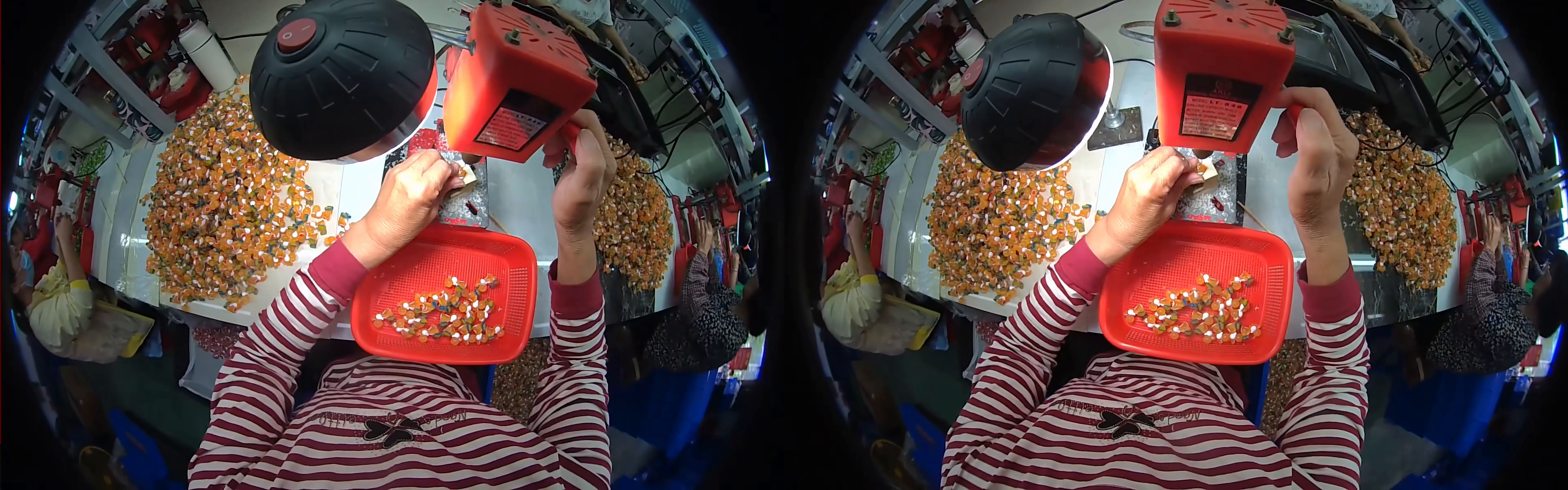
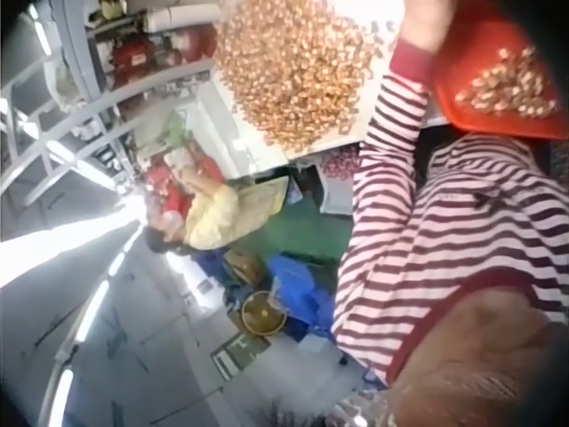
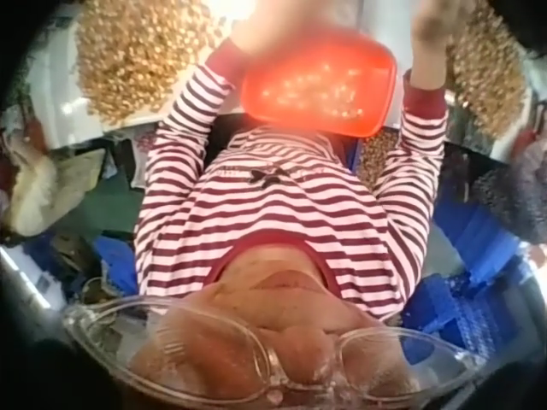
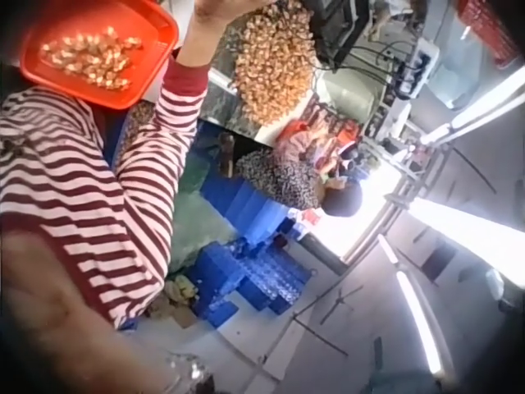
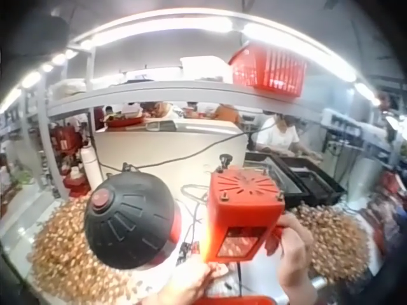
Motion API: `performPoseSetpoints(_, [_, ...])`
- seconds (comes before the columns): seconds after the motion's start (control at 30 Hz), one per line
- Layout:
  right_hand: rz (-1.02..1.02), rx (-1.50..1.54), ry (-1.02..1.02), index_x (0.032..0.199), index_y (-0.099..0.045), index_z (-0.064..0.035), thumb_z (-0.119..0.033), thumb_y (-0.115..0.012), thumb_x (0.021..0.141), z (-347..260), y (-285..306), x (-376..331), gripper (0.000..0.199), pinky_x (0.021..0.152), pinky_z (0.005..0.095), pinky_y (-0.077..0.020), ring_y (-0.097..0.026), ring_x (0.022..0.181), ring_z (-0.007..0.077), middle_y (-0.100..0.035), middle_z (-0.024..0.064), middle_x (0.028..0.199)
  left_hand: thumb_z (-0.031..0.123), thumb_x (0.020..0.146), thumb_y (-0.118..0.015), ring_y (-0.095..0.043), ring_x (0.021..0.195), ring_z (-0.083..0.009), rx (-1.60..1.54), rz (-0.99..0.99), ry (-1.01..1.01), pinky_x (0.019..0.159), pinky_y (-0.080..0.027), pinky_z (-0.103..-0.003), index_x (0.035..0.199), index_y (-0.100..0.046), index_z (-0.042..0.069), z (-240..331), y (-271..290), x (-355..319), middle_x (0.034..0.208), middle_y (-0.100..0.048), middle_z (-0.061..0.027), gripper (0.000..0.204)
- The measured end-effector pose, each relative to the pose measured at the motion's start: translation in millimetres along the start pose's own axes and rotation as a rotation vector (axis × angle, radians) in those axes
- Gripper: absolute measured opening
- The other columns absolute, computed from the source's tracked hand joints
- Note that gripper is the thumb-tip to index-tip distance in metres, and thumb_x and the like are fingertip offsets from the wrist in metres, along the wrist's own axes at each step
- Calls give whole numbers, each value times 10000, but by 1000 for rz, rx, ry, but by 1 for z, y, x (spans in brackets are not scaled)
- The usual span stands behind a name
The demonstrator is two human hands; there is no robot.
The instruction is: Assembling small plastic toy components using a manual press machine on a factory workbench.
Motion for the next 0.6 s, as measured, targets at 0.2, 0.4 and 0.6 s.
performPoseSetpoints(0.2, [11, -1, 19, 904, -580, 33, -224, -351, 868, 8, -6, -11, 346, 519, 209, -360, -443, 561, 64, -505, 20, 627, 3, 716, -658, -563, 669, -303, -8, -26, -12, 578, -467, -373, 780, -527, 3, -5, -1, -5, 726, -517, -125, 146])
performPoseSetpoints(0.4, [9, 4, 65, 918, -576, 40, -187, -353, 853, 12, -7, -16, 324, 528, 211, -364, -446, 565, 71, -503, 27, 632, 6, 718, -656, -559, 667, -308, -13, -20, -27, 577, -463, -375, 773, -526, 2, -7, -1, -4, 722, -510, -127, 142])
performPoseSetpoints(0.6, [2, -8, 70, 922, -572, 42, -166, -355, 839, 13, -8, -17, 311, 530, 217, -366, -448, 569, 75, -498, 29, 632, 13, 720, -660, -556, 661, -307, -20, -29, -34, 574, -459, -375, 771, -525, 2, -7, -1, -3, 716, -503, -126, 145])
Point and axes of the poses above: each hand's wrist, its own x-axis towards the middle knuckle, its own y-axis out of the back of the hand, z = x × y, the point moved 7 cm from there along x, towards the middle knuckle
